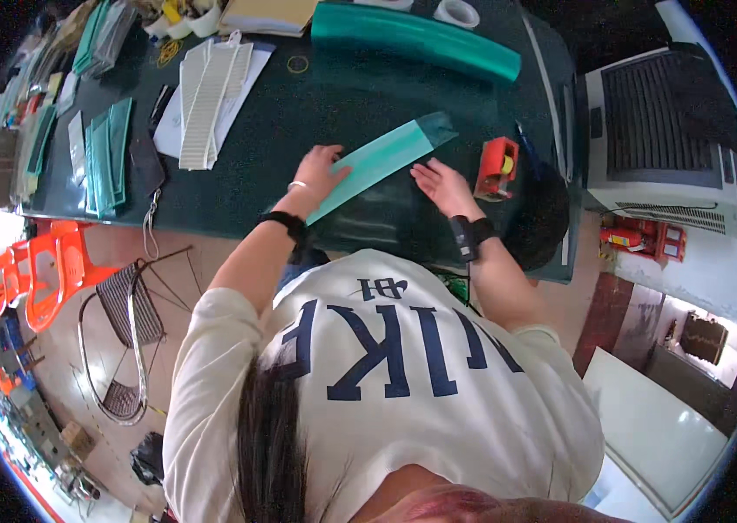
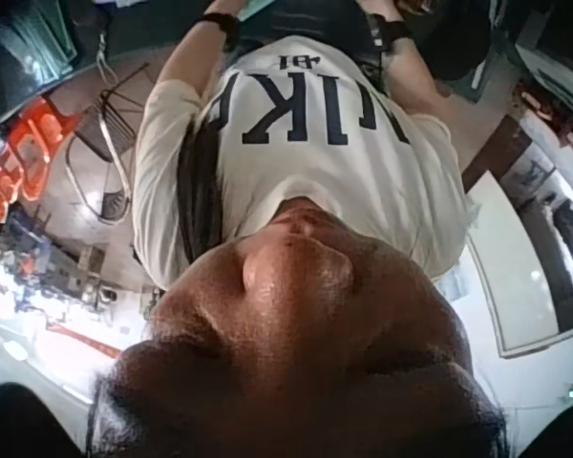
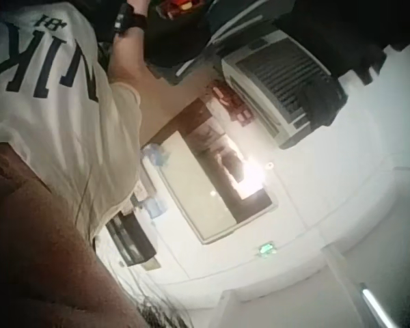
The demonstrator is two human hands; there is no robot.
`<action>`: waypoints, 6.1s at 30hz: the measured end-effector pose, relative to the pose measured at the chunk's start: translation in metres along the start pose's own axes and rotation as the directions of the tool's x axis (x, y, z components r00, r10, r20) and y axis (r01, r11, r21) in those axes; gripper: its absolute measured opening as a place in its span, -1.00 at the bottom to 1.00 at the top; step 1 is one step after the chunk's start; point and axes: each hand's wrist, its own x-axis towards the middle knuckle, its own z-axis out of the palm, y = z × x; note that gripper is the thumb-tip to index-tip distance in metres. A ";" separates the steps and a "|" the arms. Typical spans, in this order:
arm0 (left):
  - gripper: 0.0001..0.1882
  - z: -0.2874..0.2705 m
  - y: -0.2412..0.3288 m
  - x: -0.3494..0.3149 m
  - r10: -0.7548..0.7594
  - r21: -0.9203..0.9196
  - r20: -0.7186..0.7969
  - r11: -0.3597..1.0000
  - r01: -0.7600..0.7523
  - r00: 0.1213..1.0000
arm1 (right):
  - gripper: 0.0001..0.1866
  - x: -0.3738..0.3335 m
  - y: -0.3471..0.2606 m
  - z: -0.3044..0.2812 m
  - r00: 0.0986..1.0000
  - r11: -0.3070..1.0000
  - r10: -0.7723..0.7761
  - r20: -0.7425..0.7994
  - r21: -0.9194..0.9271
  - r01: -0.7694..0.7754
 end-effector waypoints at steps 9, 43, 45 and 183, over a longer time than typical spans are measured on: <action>-0.53 0.006 0.016 0.030 -0.057 -0.470 0.314 0.858 0.207 0.948 | -0.72 -0.004 -0.024 0.062 0.953 0.866 -0.286 0.103 -0.399 0.302; -0.85 -0.165 0.141 -0.054 0.075 -0.617 -0.137 0.773 -0.144 0.988 | -0.87 -0.151 -0.097 0.138 0.616 0.756 -0.243 0.749 -0.252 0.604; -0.85 -0.167 0.147 -0.055 0.097 -0.584 -0.183 0.790 -0.188 0.978 | -0.83 -0.148 -0.080 0.129 0.657 0.807 -0.272 0.703 -0.206 0.554; -0.78 -0.134 0.106 -0.088 0.043 -0.635 -0.143 0.762 -0.125 0.989 | -0.80 -0.129 -0.051 0.170 0.566 0.328 -0.167 0.807 -0.496 0.804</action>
